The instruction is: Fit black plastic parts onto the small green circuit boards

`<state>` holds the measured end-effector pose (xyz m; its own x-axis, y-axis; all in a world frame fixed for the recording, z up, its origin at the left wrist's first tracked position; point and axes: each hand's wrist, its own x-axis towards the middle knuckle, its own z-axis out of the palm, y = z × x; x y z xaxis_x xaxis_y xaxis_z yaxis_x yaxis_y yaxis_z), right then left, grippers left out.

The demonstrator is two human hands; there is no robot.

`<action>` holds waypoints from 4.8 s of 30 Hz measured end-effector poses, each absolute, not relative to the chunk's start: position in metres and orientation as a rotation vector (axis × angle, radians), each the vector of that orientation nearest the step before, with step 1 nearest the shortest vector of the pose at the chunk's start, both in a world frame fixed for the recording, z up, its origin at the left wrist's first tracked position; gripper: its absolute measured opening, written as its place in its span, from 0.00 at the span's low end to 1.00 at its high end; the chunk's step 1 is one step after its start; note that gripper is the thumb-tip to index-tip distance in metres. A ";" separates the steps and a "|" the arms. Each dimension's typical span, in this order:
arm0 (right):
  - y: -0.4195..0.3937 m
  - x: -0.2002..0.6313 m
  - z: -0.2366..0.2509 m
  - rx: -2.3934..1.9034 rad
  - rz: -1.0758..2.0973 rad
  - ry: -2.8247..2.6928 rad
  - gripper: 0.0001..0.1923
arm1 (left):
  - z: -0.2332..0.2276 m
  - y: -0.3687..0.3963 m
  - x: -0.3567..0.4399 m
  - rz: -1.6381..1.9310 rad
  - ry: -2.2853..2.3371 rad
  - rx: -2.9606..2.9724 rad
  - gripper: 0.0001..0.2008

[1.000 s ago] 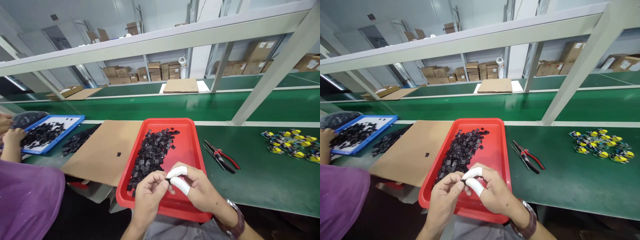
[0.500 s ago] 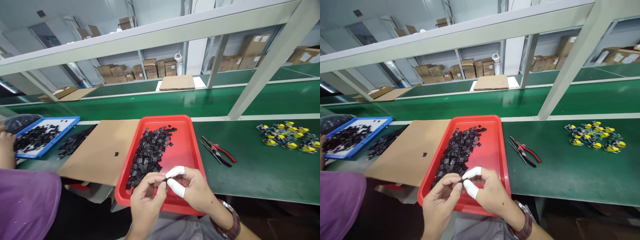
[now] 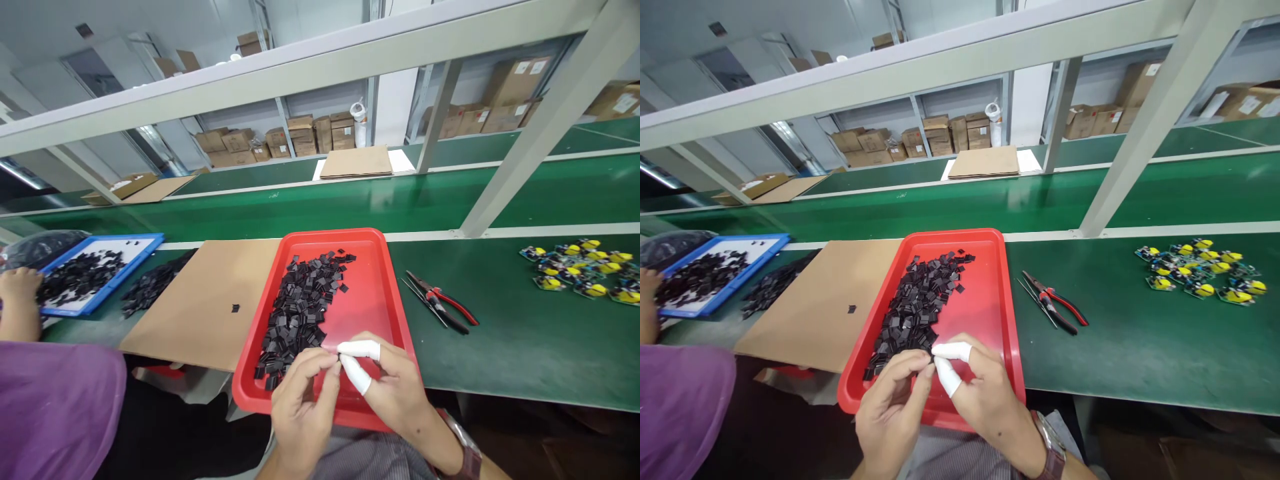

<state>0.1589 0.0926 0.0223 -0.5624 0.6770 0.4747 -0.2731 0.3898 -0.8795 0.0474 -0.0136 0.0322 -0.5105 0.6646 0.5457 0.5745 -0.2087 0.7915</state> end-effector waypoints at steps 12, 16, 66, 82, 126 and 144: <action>0.090 0.167 0.025 -0.490 1.598 -1.774 0.08 | 0.040 -0.021 0.038 1.728 1.802 1.160 0.04; 0.087 0.168 0.024 -0.456 1.533 -1.733 0.09 | 0.040 -0.024 0.041 1.703 1.802 1.245 0.04; 0.095 0.166 0.018 -0.424 1.530 -1.803 0.08 | 0.040 -0.020 0.043 1.633 1.726 1.168 0.04; 0.093 0.160 0.009 -0.423 1.356 -1.779 0.14 | 0.041 -0.008 0.033 1.571 1.964 1.333 0.05; 0.082 0.171 0.012 -0.539 1.341 -1.706 0.11 | 0.046 -0.017 0.040 1.511 1.941 1.627 0.10; 0.083 0.169 0.010 -0.472 1.165 -1.747 0.15 | 0.030 -0.008 0.061 1.807 1.995 1.611 0.15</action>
<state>0.1694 0.0827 0.0100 -0.4750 0.7280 0.4944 -0.1765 0.4716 -0.8640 0.0609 -0.0084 0.0303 -0.4724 0.6561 0.5885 0.6503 -0.1912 0.7352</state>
